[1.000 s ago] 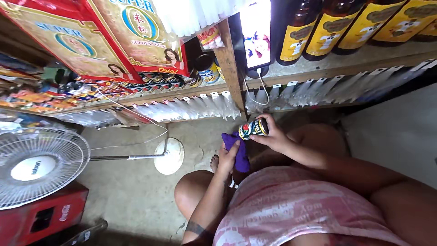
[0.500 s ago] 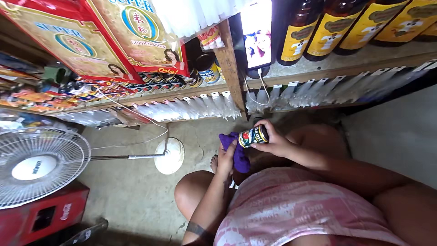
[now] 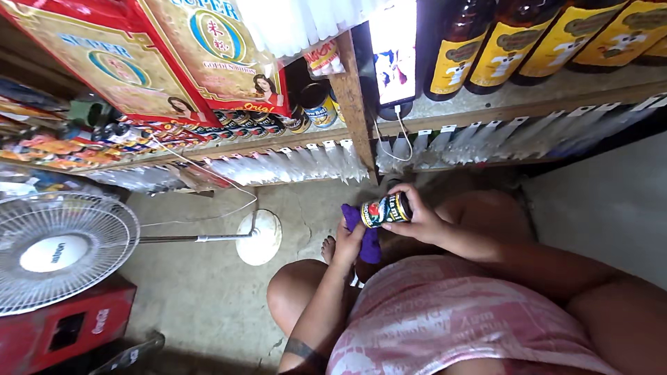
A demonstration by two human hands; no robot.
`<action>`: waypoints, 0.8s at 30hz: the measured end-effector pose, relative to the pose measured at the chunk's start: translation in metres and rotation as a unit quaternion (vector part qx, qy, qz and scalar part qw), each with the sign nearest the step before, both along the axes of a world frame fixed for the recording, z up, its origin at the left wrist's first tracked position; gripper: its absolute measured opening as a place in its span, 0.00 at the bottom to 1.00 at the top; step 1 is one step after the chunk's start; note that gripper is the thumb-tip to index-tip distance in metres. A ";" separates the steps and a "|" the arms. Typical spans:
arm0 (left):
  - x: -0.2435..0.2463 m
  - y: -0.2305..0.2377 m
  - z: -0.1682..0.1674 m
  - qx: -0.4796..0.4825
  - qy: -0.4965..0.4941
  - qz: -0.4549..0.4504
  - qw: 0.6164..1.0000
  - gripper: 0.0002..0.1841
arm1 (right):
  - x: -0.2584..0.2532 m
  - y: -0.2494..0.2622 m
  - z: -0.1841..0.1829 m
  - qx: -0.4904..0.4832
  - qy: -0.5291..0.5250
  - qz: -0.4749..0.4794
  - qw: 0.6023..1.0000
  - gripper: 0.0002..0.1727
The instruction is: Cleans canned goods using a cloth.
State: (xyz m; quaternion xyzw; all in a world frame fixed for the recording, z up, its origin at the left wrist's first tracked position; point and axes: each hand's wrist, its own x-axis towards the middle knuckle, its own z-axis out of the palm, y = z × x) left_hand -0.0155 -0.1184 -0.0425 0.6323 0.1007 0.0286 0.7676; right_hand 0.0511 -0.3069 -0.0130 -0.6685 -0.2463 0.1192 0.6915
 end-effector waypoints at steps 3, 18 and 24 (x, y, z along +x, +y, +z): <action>0.001 0.000 0.000 -0.012 -0.010 0.020 1.000 0.16 | 0.000 -0.004 0.000 -0.019 0.000 0.028 0.999 0.39; 0.000 -0.002 0.003 0.011 0.008 -0.014 1.000 0.19 | 0.010 -0.002 0.002 -0.115 0.022 -0.073 0.990 0.40; 0.000 0.000 -0.006 0.018 0.012 -0.022 1.000 0.18 | 0.001 0.001 -0.002 -0.046 -0.008 -0.032 0.998 0.40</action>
